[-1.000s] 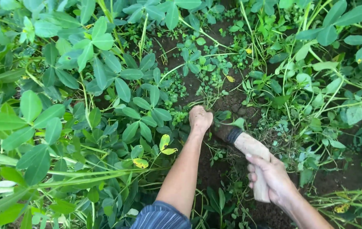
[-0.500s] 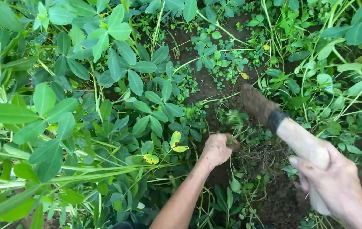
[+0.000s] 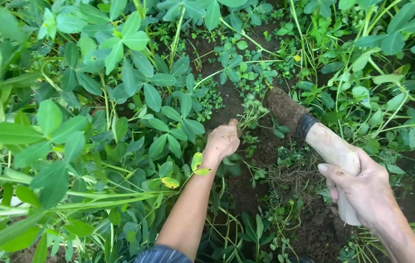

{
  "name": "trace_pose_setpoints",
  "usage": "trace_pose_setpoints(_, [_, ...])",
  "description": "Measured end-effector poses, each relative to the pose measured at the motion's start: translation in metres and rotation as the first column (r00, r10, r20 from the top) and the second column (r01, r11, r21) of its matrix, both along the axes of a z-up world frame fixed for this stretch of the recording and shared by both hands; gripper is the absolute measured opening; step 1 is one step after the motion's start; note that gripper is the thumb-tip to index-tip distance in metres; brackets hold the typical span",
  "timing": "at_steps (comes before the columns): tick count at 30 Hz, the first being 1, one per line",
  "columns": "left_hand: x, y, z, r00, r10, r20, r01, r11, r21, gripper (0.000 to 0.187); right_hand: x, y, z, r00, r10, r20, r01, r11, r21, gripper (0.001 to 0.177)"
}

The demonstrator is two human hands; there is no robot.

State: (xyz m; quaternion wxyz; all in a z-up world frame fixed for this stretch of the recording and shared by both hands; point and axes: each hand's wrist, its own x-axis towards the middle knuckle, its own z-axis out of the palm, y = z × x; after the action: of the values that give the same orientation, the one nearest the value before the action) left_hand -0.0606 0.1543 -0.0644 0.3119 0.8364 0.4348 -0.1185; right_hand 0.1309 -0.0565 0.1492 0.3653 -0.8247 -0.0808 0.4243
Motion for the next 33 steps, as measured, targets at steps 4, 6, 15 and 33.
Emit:
trace_pose_setpoints(4, [0.018, -0.042, 0.109, 0.979, -0.096, -0.180, 0.082, 0.993, -0.084, 0.043, -0.007, 0.012, 0.006, 0.999, 0.054, -0.005, -0.054, 0.998, 0.023, 0.051])
trace_pose_setpoints(6, [0.029, -0.070, 0.129, 0.952, -0.168, -0.258, 0.147, 0.984, -0.099, 0.054, -0.014, 0.025, 0.008, 0.996, 0.088, -0.005, -0.088, 0.996, 0.027, 0.052])
trace_pose_setpoints(15, [-0.014, -0.073, 0.069, 0.941, 0.328, 0.081, -0.255, 0.848, -0.465, 0.032, -0.036, 0.041, -0.020, 0.950, 0.304, -0.073, -0.312, 0.939, -0.143, 0.055])
trace_pose_setpoints(33, [-0.030, 0.004, -0.087, 0.844, 0.489, 0.220, -0.454, 0.870, -0.190, 0.026, -0.001, 0.036, -0.024, 0.990, 0.075, -0.116, -0.071, 0.997, 0.039, 0.041])
